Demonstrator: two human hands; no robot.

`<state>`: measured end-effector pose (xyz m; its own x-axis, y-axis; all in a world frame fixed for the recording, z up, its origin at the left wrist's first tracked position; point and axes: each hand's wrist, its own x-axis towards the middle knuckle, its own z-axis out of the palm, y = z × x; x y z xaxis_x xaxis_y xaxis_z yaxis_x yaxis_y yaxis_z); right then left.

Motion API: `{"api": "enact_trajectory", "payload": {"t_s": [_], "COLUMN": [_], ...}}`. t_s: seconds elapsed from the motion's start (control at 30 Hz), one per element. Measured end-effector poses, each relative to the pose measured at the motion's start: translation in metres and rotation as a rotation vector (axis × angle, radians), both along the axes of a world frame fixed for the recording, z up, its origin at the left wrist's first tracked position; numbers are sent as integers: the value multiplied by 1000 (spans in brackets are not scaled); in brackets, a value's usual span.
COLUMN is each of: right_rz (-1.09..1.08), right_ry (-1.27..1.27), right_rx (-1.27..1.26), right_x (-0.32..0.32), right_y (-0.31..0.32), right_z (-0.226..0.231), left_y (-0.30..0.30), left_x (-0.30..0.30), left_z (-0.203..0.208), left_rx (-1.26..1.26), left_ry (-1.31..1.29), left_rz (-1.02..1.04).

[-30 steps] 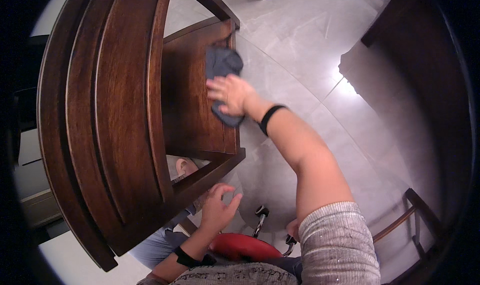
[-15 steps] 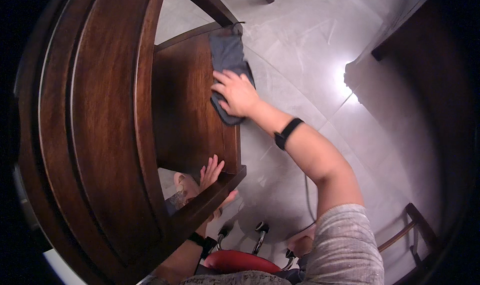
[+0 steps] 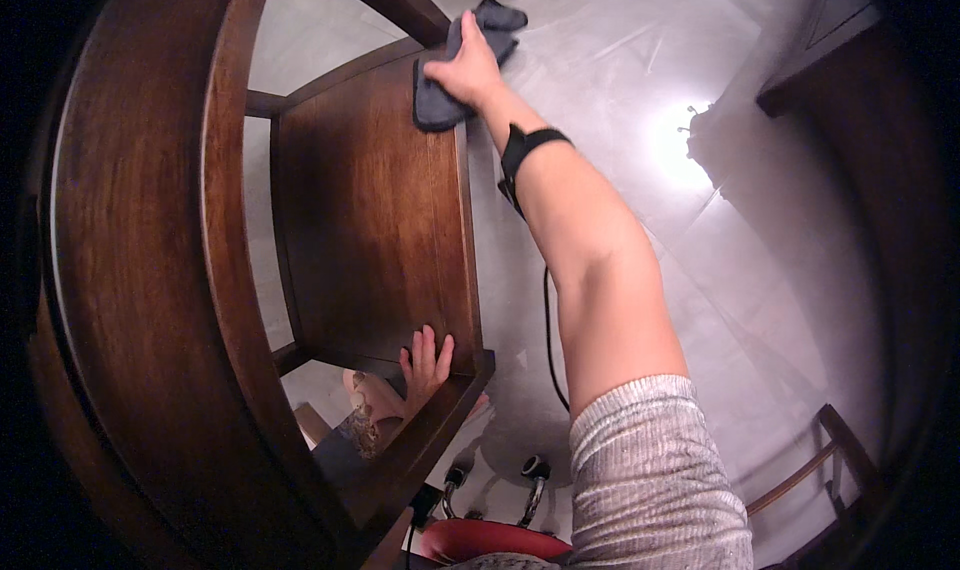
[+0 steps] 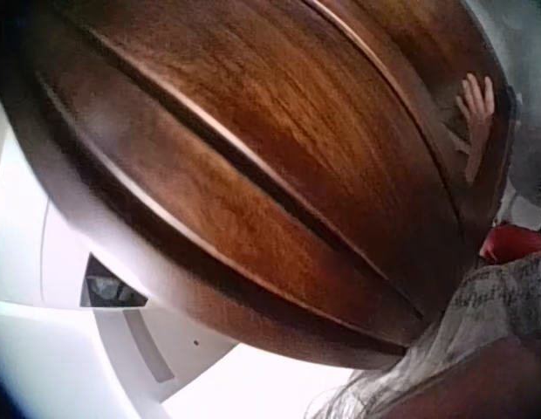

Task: Wiping down a nightstand and chairs with a cloth.

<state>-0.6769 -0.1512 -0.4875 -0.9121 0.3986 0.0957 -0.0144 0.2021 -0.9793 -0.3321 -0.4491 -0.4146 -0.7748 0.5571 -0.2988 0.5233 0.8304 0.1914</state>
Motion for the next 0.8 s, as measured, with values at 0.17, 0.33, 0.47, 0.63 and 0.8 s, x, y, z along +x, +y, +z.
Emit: {"api": "enact_trajectory", "payload": {"t_s": [0.17,0.33,0.47,0.63,0.8], "right_rz": [28,458,-152,-120,-46], "right_ry": [-105,-469,-108,61,-148], "right_rx": [-142,-21,-383,28,124], "right_x": [8,74,56,-13,-13], "right_y": [5,2,28,-1,-6], "right_z": [-30,-22,-7,20,25], "left_y": [-7,-20,-7,0,-4], "left_x": [6,1,3,-2,3], "left_z": [-22,-2,-8,-3,-9], "left_rx": [53,9,53,21,61], "left_ry": [31,-124,-74,-52,-15], "left_rz": [-1,19,16,-9,3]}}
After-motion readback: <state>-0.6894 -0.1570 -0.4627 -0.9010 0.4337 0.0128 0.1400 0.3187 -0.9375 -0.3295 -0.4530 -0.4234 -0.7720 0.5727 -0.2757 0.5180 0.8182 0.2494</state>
